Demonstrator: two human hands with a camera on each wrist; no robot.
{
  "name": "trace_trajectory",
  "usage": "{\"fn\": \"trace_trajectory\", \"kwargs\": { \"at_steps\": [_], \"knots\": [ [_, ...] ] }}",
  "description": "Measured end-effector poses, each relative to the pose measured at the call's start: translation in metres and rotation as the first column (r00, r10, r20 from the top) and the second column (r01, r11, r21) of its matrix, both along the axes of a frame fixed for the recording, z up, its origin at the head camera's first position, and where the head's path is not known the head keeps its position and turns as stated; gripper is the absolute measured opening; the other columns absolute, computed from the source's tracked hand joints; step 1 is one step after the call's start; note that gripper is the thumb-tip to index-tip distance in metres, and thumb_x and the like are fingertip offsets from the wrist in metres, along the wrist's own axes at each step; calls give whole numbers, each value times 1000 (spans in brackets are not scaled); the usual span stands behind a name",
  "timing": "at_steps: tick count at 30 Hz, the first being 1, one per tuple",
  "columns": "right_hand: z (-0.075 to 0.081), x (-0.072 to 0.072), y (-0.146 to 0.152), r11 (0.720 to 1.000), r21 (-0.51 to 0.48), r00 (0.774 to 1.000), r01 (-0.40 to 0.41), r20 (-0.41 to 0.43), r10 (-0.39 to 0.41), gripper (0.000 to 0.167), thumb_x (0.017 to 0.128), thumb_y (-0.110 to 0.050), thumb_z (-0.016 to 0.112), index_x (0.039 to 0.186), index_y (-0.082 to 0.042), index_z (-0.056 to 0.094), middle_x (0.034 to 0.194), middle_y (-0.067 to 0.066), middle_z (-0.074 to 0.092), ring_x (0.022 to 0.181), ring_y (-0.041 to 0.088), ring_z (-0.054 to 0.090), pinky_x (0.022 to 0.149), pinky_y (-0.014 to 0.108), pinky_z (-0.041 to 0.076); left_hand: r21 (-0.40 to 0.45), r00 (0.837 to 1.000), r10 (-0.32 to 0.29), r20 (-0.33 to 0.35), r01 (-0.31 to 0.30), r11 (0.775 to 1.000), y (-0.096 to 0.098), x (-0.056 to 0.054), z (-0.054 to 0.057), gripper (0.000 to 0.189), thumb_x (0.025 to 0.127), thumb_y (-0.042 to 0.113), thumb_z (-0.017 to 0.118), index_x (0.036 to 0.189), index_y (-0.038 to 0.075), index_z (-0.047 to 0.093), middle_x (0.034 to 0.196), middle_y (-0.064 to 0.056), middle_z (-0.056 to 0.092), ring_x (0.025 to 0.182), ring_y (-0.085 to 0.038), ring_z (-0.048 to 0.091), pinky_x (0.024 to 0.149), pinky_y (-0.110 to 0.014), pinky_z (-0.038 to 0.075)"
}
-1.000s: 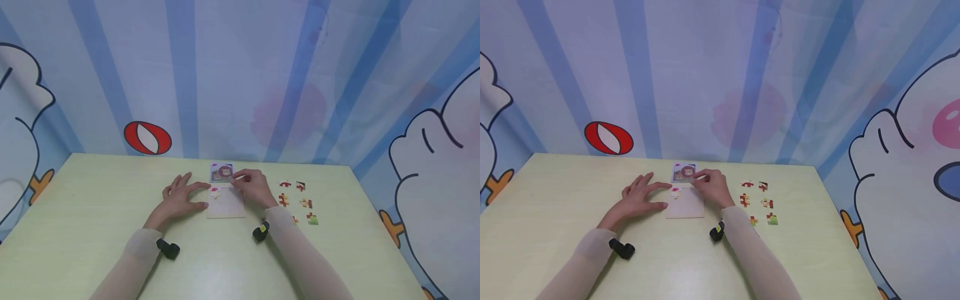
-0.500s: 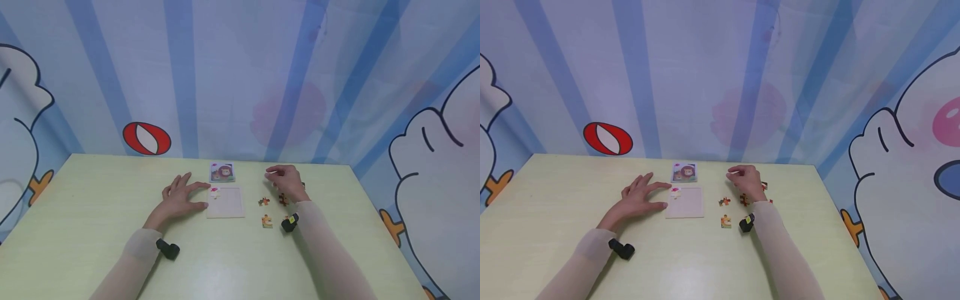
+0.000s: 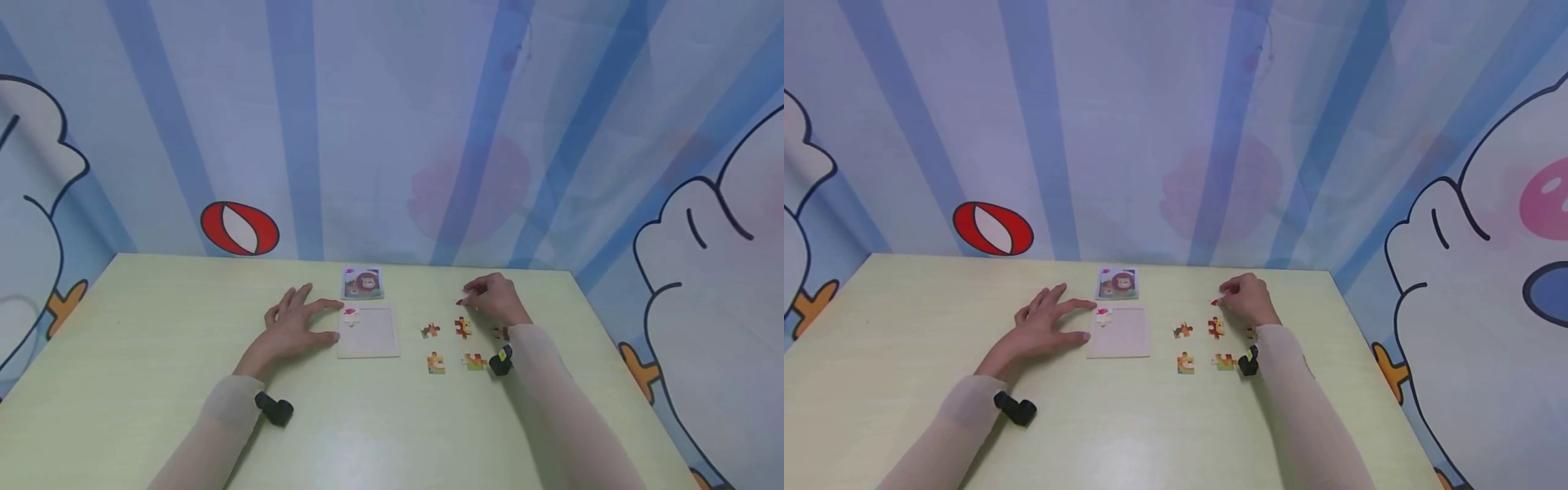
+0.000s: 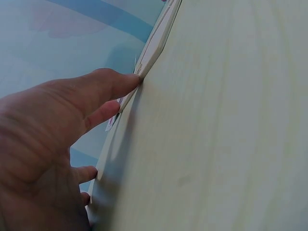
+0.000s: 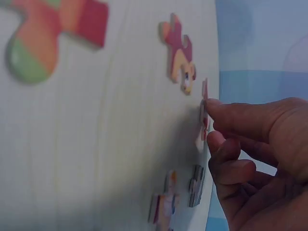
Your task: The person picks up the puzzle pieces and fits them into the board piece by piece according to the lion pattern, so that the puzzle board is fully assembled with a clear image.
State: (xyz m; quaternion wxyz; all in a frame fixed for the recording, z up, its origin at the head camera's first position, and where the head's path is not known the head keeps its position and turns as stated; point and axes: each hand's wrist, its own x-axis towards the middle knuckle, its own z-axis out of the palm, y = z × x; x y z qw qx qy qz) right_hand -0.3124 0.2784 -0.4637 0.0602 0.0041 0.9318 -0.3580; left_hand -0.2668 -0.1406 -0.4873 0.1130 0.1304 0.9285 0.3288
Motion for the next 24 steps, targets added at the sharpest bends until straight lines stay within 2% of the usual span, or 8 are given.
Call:
{"fn": "trace_trajectory", "kwargs": {
  "at_steps": [7, 9, 11, 14, 17, 24],
  "knots": [
    [-1, -2, -2, 993, 119, 1000, -16, 10, 14, 27, 101, -20, 73, 124, -6, 76, 133, 22, 71, 125, 39, 66, 105, 55, 55, -2, 1000, 5, 5, -5, 1000, 1, 0, 0, 62, 94, 40, 78, 153, 34, 58, 181, -23, 7, 165, -55, -5, 123, -83, 1],
    [-1, -3, -3, 990, 138, 1000, -20, -2, 20, 27, 101, -20, 73, 123, -4, 75, 133, 23, 71, 123, 40, 66, 104, 55, 55, -2, 1000, 5, 2, -5, 1000, 1, 0, 0, 62, 94, 40, 78, 153, 34, 58, 181, -23, 7, 165, -55, -5, 123, -83, 1],
    [-1, -4, -3, 989, 146, 1000, -24, -14, 26, 26, 100, -19, 73, 121, -4, 74, 128, 22, 71, 116, 37, 66, 98, 51, 56, 3, 1000, 4, 0, -4, 1000, 1, 0, 1, 62, 94, 40, 78, 152, 34, 58, 181, -24, 7, 165, -56, -5, 123, -83, 1],
    [1, -5, -4, 992, 119, 999, -30, -21, 32, 23, 99, -15, 74, 118, -4, 70, 118, 18, 71, 101, 31, 64, 85, 43, 54, 5, 1000, 4, -2, -4, 1000, 1, 0, 2, 62, 94, 39, 77, 152, 33, 58, 181, -24, 7, 165, -56, -6, 123, -83, 1],
    [2, -5, -6, 997, 69, 999, -38, -23, 40, 21, 96, -14, 76, 115, -6, 69, 109, 15, 70, 92, 28, 61, 79, 38, 50, 0, 1000, 5, -4, -5, 1000, 0, 0, 2, 62, 94, 40, 77, 153, 33, 58, 181, -24, 7, 164, -56, -5, 123, -83, 1],
    [2, -1, -15, 996, -46, 996, -72, -51, 70, 23, 98, -20, 80, 117, -8, 76, 110, 16, 78, 101, 29, 71, 88, 38, 56, -5, 1000, 4, -7, -4, 1000, 0, 0, 0, 61, 94, 40, 78, 152, 34, 58, 181, -24, 8, 165, -56, -5, 123, -83, 2]
  ]
}}
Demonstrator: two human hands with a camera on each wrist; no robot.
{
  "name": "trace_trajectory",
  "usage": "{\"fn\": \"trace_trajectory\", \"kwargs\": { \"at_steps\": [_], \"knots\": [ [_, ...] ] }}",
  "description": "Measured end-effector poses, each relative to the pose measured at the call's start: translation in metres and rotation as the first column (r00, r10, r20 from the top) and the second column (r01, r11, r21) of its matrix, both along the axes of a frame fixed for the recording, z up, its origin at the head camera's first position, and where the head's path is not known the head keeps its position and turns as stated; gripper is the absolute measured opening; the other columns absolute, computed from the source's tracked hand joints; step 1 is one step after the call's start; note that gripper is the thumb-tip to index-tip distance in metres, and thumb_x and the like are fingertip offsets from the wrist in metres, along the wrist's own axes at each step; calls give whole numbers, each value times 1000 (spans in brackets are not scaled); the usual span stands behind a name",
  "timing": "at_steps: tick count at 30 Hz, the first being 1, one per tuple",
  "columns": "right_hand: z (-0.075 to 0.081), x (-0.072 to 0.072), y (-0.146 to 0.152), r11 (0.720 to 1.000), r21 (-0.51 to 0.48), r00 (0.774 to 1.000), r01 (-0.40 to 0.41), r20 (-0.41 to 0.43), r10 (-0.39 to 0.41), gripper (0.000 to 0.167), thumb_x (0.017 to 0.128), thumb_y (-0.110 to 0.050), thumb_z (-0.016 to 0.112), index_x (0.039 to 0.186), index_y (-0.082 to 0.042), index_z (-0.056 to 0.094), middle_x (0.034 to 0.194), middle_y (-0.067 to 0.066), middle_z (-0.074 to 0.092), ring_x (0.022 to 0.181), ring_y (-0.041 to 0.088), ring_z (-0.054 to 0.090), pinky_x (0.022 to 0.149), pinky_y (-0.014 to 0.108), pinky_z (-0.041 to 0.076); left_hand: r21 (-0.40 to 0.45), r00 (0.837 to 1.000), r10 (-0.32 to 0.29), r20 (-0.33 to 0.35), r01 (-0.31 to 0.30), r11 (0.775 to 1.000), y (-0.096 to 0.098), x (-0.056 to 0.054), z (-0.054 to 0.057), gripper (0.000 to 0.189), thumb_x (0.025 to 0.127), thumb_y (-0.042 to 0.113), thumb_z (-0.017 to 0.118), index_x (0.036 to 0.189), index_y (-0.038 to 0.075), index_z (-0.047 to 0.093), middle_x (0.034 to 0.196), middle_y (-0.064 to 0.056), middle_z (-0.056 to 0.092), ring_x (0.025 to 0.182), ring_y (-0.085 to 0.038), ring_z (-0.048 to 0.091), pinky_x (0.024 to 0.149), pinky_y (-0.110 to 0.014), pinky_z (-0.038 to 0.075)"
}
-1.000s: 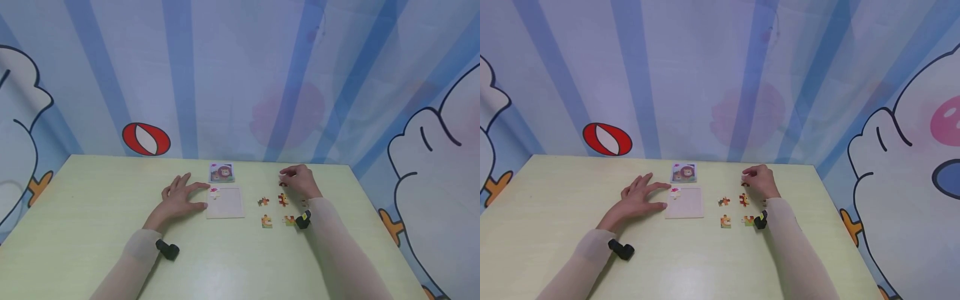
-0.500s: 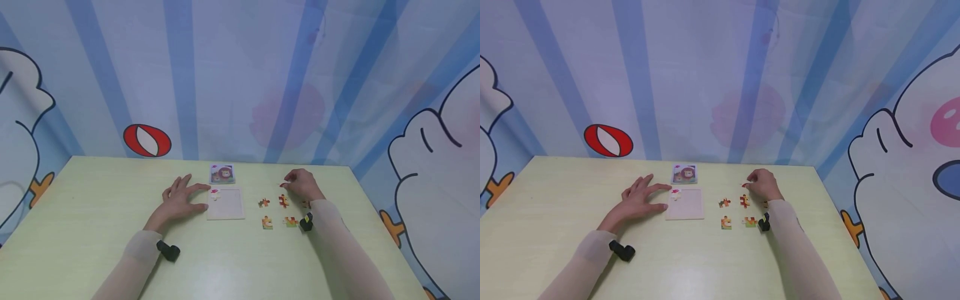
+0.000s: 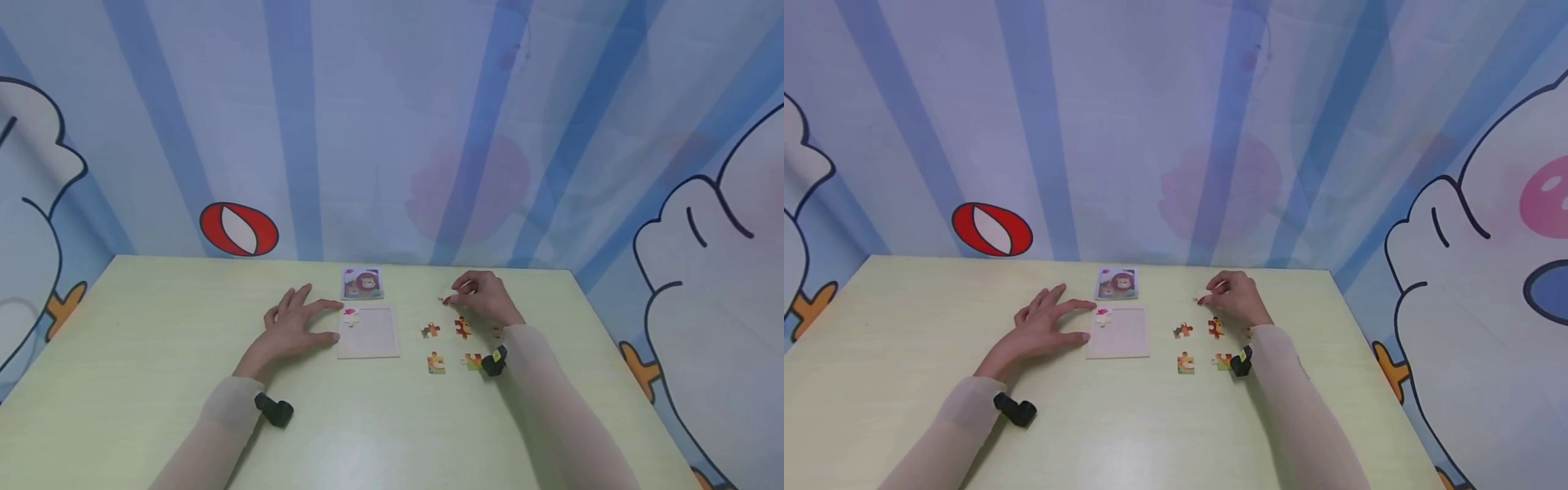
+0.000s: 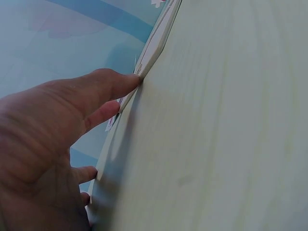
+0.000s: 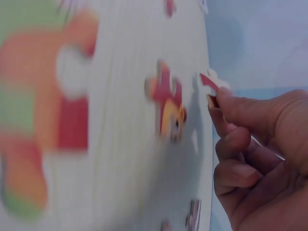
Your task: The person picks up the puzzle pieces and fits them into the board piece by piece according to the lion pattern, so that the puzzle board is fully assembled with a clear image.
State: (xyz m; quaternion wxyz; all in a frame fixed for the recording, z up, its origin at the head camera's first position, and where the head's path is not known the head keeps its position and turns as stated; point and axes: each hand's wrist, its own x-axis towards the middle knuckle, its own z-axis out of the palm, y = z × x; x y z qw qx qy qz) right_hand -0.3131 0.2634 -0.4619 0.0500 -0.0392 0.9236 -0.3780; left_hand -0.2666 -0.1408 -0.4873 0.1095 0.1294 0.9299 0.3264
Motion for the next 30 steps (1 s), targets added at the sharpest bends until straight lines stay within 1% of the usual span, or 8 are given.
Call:
{"fn": "trace_trajectory", "kwargs": {
  "at_steps": [3, 8, 11, 14, 17, 20, 23, 30],
  "knots": [
    [2, 1, -8, 998, -58, 1000, 3, 23, -1, 24, 97, -21, 81, 117, -9, 78, 108, 15, 80, 100, 27, 73, 84, 35, 56, 1, 1000, 2, 2, -2, 1000, 0, 0, 0, 62, 94, 40, 78, 152, 34, 58, 181, -24, 8, 165, -55, -4, 123, -83, 2],
    [4, 2, -23, 987, -163, 997, -4, 74, 17, 24, 97, -16, 79, 120, -9, 79, 104, 17, 83, 86, 26, 70, 70, 32, 54, 1, 1000, 3, 6, -3, 1000, 1, -1, 0, 62, 94, 40, 78, 152, 34, 58, 181, -23, 7, 165, -55, -5, 123, -83, 2],
    [5, 4, -32, 978, -209, 995, -20, 95, 41, 25, 96, -17, 81, 121, -10, 79, 103, 18, 82, 81, 26, 67, 68, 32, 54, 3, 1000, 4, 10, -4, 1000, 1, 0, 1, 62, 94, 40, 78, 152, 34, 58, 181, -23, 7, 165, -55, -5, 123, -83, 1],
    [5, 5, -40, 973, -229, 993, -42, 96, 65, 27, 95, -21, 83, 120, -11, 80, 101, 17, 81, 79, 25, 65, 69, 33, 55, 1, 1000, 4, 11, -4, 1000, 1, -1, 0, 62, 94, 40, 78, 152, 34, 58, 181, -23, 7, 165, -55, -6, 123, -83, 1],
    [3, 6, -48, 972, -226, 992, -68, 86, 89, 27, 94, -25, 84, 118, -13, 81, 98, 14, 81, 77, 25, 64, 70, 33, 54, -3, 1000, 4, 13, -4, 1000, 1, -1, -1, 62, 94, 40, 77, 153, 34, 58, 181, -23, 7, 165, -55, -6, 123, -83, 1],
    [2, 7, -57, 967, -245, 992, -73, 82, 96, 25, 94, -24, 85, 116, -14, 82, 95, 9, 81, 75, 24, 62, 68, 33, 52, -5, 1000, 4, 16, -4, 1000, 2, -1, 0, 62, 94, 40, 77, 153, 34, 58, 181, -23, 7, 165, -55, -6, 123, -83, 1],
    [-1, 8, -66, 960, -271, 992, -67, 87, 94, 22, 94, -20, 84, 115, -13, 83, 93, 4, 81, 73, 21, 61, 66, 31, 51, -6, 1000, 5, 16, -5, 1000, 2, -1, 1, 62, 94, 39, 77, 153, 34, 58, 181, -23, 7, 165, -55, -5, 123, -83, 1],
    [-3, 6, -89, 959, -274, 990, -75, 94, 104, 18, 95, -13, 81, 113, -10, 84, 87, 8, 80, 63, 17, 53, 61, 28, 46, -3, 1000, 10, 13, -10, 1000, 1, 0, 0, 63, 93, 40, 77, 152, 33, 58, 181, -23, 7, 165, -55, -6, 123, -83, 2]
  ]
}}
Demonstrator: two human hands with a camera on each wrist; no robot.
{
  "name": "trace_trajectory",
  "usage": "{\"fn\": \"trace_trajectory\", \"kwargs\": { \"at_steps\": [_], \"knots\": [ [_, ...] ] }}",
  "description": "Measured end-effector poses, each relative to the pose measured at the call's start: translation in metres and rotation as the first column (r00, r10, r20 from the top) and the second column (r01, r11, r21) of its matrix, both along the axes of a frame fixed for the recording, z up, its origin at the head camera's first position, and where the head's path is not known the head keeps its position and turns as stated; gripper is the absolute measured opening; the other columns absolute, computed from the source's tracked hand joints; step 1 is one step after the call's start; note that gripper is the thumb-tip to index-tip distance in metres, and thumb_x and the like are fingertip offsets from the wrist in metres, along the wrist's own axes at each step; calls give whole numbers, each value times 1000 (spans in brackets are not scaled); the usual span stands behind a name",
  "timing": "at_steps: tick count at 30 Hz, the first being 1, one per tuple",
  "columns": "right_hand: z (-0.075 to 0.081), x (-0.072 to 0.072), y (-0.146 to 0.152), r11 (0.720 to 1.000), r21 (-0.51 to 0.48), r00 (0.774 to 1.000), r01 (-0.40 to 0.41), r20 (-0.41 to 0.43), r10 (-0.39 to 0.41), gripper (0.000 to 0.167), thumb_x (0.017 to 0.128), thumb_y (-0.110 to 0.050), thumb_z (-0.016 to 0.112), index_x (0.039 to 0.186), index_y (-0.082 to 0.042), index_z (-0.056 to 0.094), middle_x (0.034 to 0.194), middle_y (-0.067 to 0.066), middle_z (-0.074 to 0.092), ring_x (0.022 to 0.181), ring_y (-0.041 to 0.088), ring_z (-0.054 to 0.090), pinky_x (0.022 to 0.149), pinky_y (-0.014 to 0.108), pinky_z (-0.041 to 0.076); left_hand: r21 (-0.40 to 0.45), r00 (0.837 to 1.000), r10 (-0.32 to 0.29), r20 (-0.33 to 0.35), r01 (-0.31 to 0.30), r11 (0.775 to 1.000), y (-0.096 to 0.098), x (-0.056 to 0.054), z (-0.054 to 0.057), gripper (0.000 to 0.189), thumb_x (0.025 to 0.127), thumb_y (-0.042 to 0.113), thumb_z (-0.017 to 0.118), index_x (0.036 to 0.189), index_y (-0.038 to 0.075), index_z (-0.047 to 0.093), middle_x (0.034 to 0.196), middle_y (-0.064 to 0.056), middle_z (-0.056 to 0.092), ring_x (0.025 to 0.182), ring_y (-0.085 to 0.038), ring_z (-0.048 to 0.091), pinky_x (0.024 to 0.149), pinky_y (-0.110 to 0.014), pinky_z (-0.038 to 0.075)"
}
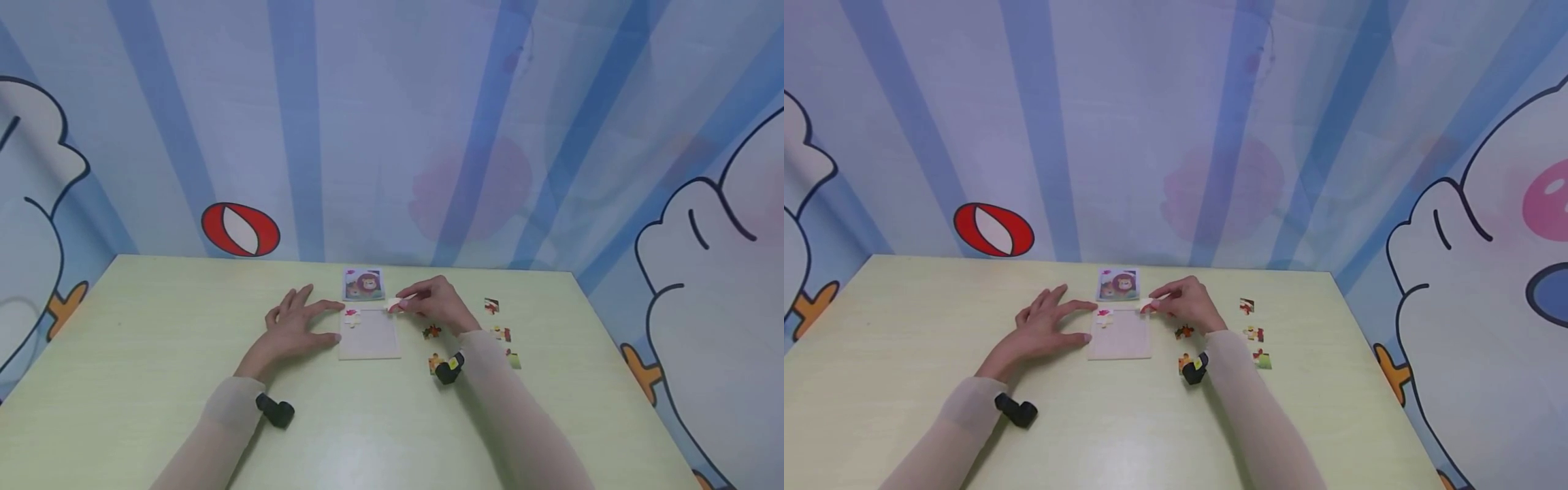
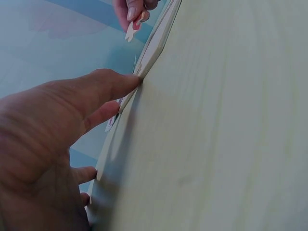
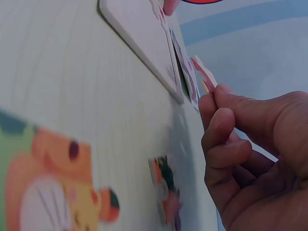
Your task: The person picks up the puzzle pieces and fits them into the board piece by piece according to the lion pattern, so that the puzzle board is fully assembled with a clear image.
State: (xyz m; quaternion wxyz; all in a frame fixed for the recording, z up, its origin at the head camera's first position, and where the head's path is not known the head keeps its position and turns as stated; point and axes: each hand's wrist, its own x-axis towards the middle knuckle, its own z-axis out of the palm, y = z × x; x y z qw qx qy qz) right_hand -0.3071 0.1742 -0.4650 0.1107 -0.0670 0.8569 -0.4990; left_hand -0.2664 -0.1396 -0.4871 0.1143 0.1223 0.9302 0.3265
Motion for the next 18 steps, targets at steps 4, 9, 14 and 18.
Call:
{"fn": "trace_trajectory", "kwargs": {
  "at_steps": [4, 9, 14, 18],
  "knots": [
    [-1, 1, -10, 1000, 6, 1000, -13, 23, 12, 17, 95, -14, 81, 112, -11, 85, 88, 8, 80, 64, 16, 57, 62, 27, 49, -13, 1000, 2, -1, -2, 1000, 0, 0, 0, 62, 93, 40, 77, 152, 33, 58, 181, -23, 7, 165, -55, -6, 123, -83, 3],
    [-2, 3, -20, 1000, -1, 999, -29, 34, 29, 16, 95, -13, 81, 111, -10, 84, 90, 8, 82, 67, 14, 64, 63, 26, 52, -23, 1000, 5, -4, -5, 1000, 2, -1, 0, 62, 94, 40, 78, 152, 34, 58, 181, -23, 8, 165, -55, -5, 123, -84, 3],
    [-3, 3, -29, 999, -23, 998, -27, 55, 28, 18, 93, -14, 84, 110, -8, 84, 85, 9, 82, 60, 11, 62, 61, 24, 52, -26, 1000, 4, -7, -4, 1000, 2, -2, 0, 62, 94, 40, 78, 153, 34, 58, 181, -23, 8, 165, -55, -5, 123, -84, 3],
    [-6, 3, -37, 999, -26, 998, -22, 59, 24, 17, 93, -15, 84, 109, -7, 84, 84, 8, 83, 54, 10, 59, 57, 23, 50, -23, 1000, -4, -13, 4, 1000, 1, -2, -1, 63, 93, 41, 78, 152, 34, 58, 181, -23, 7, 165, -55, -5, 123, -83, 3]
  ]
}}
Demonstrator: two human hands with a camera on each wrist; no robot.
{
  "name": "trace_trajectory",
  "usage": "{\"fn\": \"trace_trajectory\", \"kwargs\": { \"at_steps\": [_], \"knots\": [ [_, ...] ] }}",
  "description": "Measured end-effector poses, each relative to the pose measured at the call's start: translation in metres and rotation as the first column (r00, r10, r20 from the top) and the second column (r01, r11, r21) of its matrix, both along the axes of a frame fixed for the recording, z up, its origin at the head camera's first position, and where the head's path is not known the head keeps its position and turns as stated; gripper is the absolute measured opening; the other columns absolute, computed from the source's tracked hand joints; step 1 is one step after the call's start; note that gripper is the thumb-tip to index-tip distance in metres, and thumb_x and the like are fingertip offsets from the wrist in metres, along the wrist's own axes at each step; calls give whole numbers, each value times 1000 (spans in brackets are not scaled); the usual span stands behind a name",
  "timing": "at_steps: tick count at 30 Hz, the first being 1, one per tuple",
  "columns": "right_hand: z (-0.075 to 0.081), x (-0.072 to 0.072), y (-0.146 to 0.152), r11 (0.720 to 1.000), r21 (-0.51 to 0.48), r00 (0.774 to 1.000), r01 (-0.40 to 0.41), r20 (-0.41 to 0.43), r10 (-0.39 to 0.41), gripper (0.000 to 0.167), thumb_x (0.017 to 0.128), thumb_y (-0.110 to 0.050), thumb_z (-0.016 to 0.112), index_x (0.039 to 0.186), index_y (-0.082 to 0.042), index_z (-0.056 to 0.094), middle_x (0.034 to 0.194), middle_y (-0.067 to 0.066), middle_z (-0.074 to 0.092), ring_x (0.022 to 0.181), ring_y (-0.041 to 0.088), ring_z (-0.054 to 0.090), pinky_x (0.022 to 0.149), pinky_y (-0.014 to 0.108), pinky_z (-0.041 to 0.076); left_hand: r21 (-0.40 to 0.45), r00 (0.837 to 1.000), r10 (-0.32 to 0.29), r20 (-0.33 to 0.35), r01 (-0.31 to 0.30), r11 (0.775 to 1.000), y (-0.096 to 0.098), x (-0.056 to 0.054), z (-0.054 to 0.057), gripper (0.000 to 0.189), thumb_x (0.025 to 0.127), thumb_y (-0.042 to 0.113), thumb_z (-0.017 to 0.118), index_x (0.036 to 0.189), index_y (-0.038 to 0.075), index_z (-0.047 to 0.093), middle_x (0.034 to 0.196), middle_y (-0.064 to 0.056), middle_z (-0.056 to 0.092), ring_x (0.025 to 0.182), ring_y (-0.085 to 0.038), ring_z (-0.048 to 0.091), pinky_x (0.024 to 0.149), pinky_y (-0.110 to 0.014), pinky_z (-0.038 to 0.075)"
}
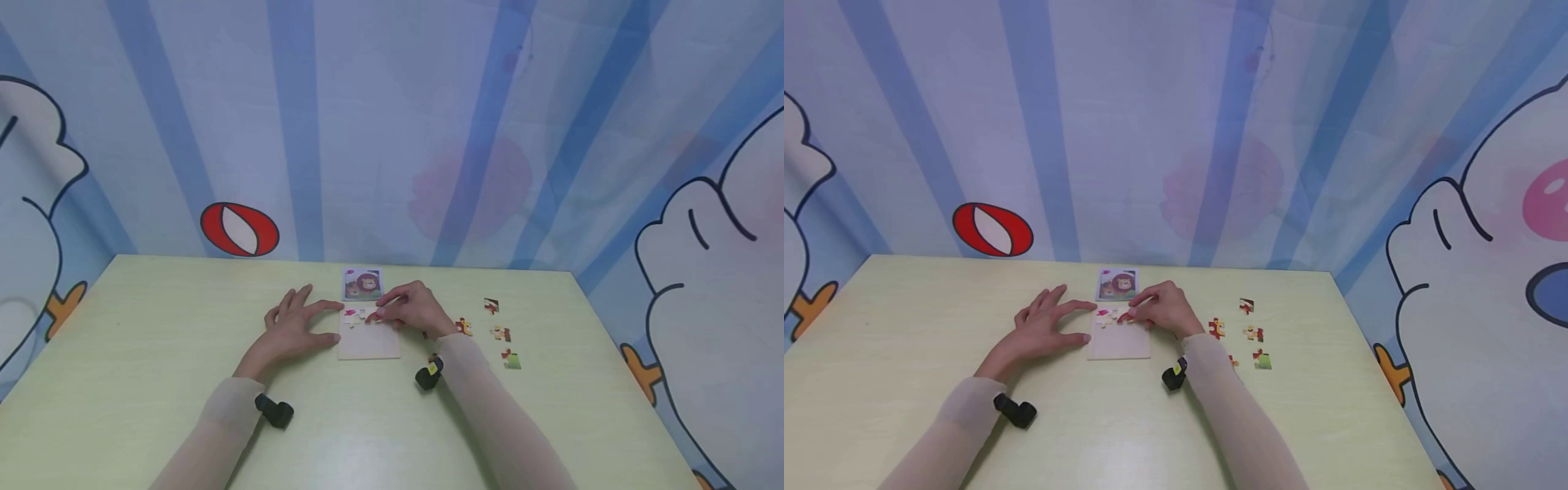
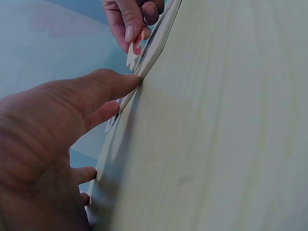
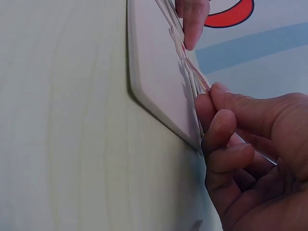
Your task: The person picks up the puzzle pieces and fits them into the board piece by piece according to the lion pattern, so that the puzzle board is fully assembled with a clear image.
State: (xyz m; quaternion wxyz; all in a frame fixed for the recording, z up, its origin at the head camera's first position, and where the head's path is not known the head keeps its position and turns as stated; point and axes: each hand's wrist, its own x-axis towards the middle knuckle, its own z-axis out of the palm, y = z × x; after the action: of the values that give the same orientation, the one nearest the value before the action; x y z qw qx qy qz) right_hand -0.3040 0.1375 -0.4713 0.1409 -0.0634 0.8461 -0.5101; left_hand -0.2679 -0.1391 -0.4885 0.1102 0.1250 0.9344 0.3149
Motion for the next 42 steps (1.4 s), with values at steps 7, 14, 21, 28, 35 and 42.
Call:
{"fn": "trace_trajectory", "kwargs": {
  "at_steps": [7, 14, 21, 28, 35, 42],
  "knots": [
    [-4, -1, -9, 1000, 28, 1000, 12, -11, -12, 15, 92, -16, 85, 106, -9, 85, 83, 5, 81, 55, 11, 59, 57, 24, 51, 8, 1000, 0, 1, 0, 1000, -1, 0, -1, 62, 93, 42, 78, 152, 34, 58, 181, -23, 8, 165, -55, -5, 123, -83, 2],
    [-5, -3, -14, 996, 88, 1000, 23, -19, -21, 10, 91, -17, 85, 100, -12, 85, 80, 3, 75, 57, 12, 55, 55, 25, 47, 2, 1000, -1, 6, 1, 1000, 0, 2, 2, 62, 93, 42, 77, 152, 33, 58, 181, -23, 7, 165, -55, -6, 123, -83, 3],
    [-1, -5, -18, 993, 110, 999, 37, 7, -38, 8, 91, -17, 85, 98, -13, 85, 88, 5, 79, 60, 13, 57, 55, 26, 48, -7, 1000, 6, 8, -6, 1000, 0, 1, 2, 62, 94, 42, 77, 152, 35, 58, 181, -23, 8, 165, -55, -5, 123, -83, 3],
    [1, -5, -19, 990, 131, 999, 44, 22, -47, 8, 90, -18, 86, 97, -14, 85, 86, 4, 79, 62, 14, 58, 56, 26, 48, -1, 1000, 4, 8, -4, 1000, 1, 2, 3, 61, 94, 42, 78, 151, 34, 59, 181, -23, 7, 165, -55, -5, 122, -83, 2],
    [6, -5, -20, 978, 201, 999, 48, 11, -51, 10, 88, -20, 88, 92, -14, 82, 81, 2, 74, 67, 15, 59, 59, 26, 48, -3, 1000, 5, 10, -5, 1000, 0, 1, 1, 62, 94, 42, 78, 152, 35, 58, 181, -23, 7, 165, -55, -6, 123, -83, 2],
    [6, -3, -21, 963, 262, 998, 61, -36, -53, 16, 87, -21, 90, 90, -12, 77, 69, -1, 65, 62, 13, 56, 57, 25, 44, -5, 1000, -2, 0, 2, 1000, 0, 1, 2, 61, 94, 41, 77, 152, 33, 58, 180, -24, 8, 165, -55, -5, 122, -83, 3]
  ]
}}
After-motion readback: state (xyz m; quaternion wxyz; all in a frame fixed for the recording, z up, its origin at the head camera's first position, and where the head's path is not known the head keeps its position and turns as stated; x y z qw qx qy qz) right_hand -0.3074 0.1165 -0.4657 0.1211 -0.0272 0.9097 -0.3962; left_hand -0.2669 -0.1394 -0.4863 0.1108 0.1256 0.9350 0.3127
